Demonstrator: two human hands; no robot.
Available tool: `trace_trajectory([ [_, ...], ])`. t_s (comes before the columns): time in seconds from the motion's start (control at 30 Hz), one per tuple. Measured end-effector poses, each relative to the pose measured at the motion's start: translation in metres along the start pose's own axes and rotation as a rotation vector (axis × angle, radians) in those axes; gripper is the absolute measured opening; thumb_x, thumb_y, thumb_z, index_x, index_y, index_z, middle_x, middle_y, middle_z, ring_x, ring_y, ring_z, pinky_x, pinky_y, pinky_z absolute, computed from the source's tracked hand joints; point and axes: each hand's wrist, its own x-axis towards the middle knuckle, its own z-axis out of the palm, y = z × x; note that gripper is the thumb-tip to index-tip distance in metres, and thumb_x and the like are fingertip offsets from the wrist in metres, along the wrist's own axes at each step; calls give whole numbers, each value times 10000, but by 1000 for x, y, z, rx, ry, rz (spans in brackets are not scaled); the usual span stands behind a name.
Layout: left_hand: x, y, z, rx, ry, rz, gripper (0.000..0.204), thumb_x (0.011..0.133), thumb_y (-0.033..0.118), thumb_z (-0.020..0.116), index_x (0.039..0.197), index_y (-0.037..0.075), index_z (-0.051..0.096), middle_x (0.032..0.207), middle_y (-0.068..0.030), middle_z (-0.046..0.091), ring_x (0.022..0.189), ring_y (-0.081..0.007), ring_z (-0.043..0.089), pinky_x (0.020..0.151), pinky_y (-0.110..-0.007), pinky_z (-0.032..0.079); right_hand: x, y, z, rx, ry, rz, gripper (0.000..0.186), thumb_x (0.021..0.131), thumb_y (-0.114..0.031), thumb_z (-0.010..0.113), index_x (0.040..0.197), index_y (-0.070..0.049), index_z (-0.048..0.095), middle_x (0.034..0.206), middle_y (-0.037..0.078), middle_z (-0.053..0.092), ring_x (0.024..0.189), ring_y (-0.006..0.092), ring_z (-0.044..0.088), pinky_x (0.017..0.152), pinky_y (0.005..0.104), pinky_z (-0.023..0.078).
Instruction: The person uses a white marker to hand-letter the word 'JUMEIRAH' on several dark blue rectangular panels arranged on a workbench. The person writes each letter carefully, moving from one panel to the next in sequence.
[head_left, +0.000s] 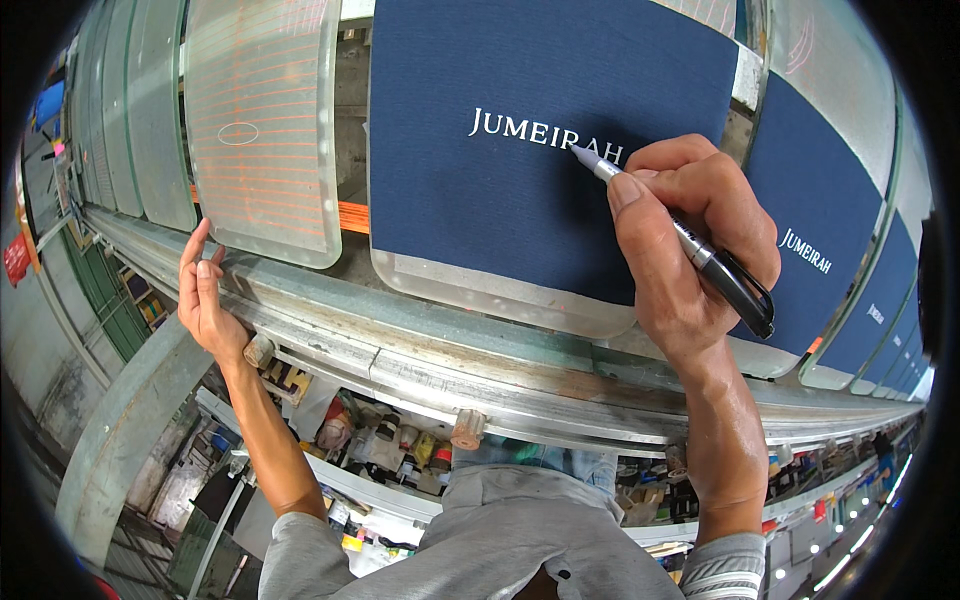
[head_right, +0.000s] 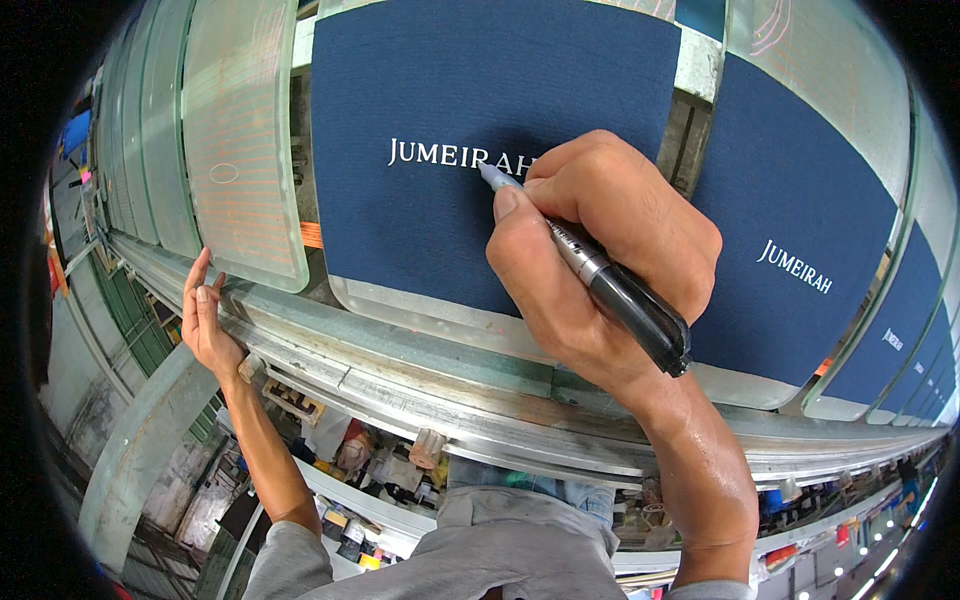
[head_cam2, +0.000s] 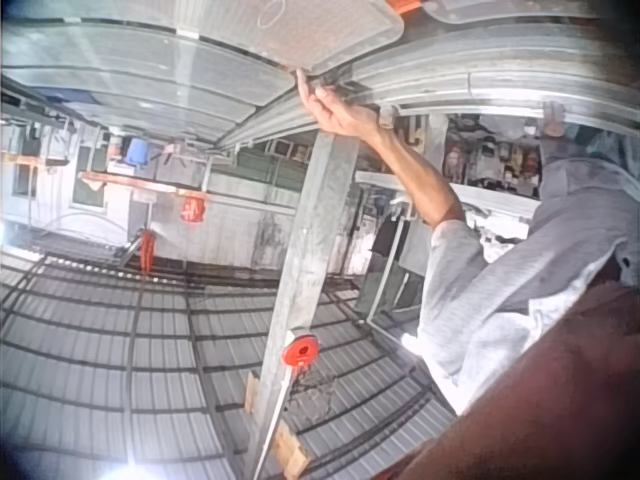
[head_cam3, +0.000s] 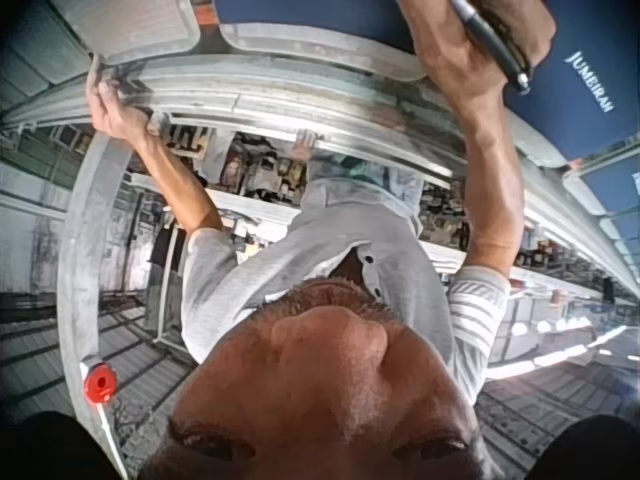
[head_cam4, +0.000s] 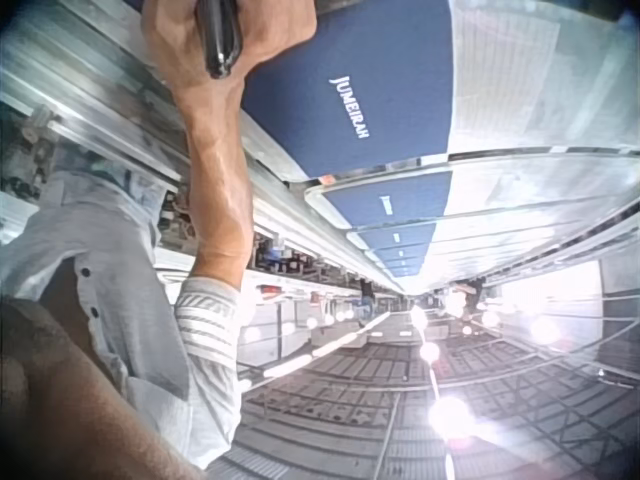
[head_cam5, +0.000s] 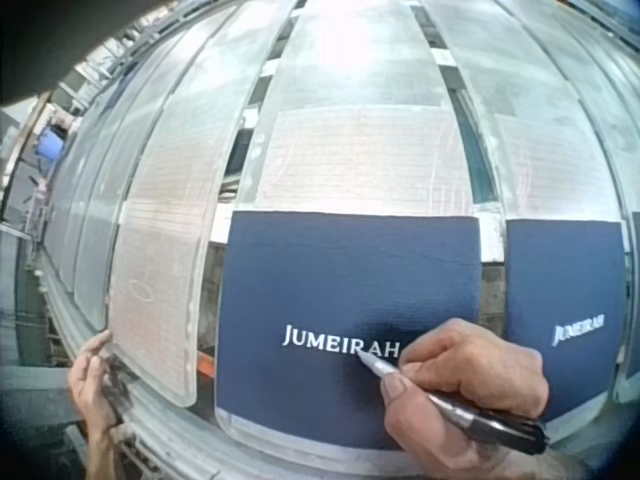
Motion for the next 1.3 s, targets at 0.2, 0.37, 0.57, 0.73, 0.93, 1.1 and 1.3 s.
trace_trajectory([
  [0.2, 0, 0, 1, -3, -3, 8, 324, 1009, 263, 482, 759, 59, 509, 1334, -209, 578, 1325, -331, 469, 1041, -543, 427, 0, 0, 0, 6, 4, 3, 97, 811, 32, 647, 754, 31, 569, 752, 160, 653, 566, 84, 563, 486, 212, 424],
  [0.37, 0, 2, 2, 5, 1, 11, 318, 1009, 257, 475, 763, 59, 514, 1332, -209, 578, 1329, -334, 466, 1044, -556, 425, 0, 0, 0, -1, -2, 4, 101, 814, 28, 649, 754, 29, 568, 755, 158, 654, 567, 81, 561, 485, 211, 423],
  [0.57, 0, 1, 1, 9, -3, 14, 315, 1007, 258, 474, 770, 56, 520, 1332, -206, 580, 1326, -331, 469, 1043, -554, 425, 0, -1, -1, 0, -7, 11, 101, 810, 34, 650, 754, 28, 566, 757, 152, 653, 570, 78, 560, 488, 210, 424],
  [0.73, 0, 5, 5, 14, 31, 10, 316, 990, 229, 482, 733, 44, 466, 1318, -207, 593, 1258, -288, 519, 1020, -492, 451, 0, -2, 0, 3, -2, 25, 103, 808, 37, 649, 752, 28, 563, 759, 147, 652, 568, 70, 547, 484, 209, 412],
  [0.93, 0, 5, 5, 11, 34, 19, 325, 990, 233, 484, 728, 43, 466, 1314, -211, 594, 1255, -288, 520, 1016, -491, 457, 0, -4, 0, -11, -3, 54, 106, 809, 37, 651, 751, 29, 563, 761, 138, 653, 562, 63, 536, 477, 209, 398],
  [1.1, 0, 6, 5, 15, 36, 13, 326, 990, 238, 484, 726, 47, 469, 1313, -208, 596, 1255, -289, 521, 1013, -492, 460, -1, -2, -1, -8, -9, 31, 106, 810, 32, 655, 751, 22, 568, 762, 137, 656, 549, 60, 534, 466, 205, 394],
  [1.3, 0, 4, 6, 20, 39, 11, 323, 988, 240, 484, 726, 51, 472, 1308, -203, 601, 1248, -287, 528, 1010, -494, 462, -1, -3, -1, -20, -1, 31, 114, 818, 20, 665, 758, 19, 569, 766, 145, 658, 541, 60, 533, 456, 199, 393],
])
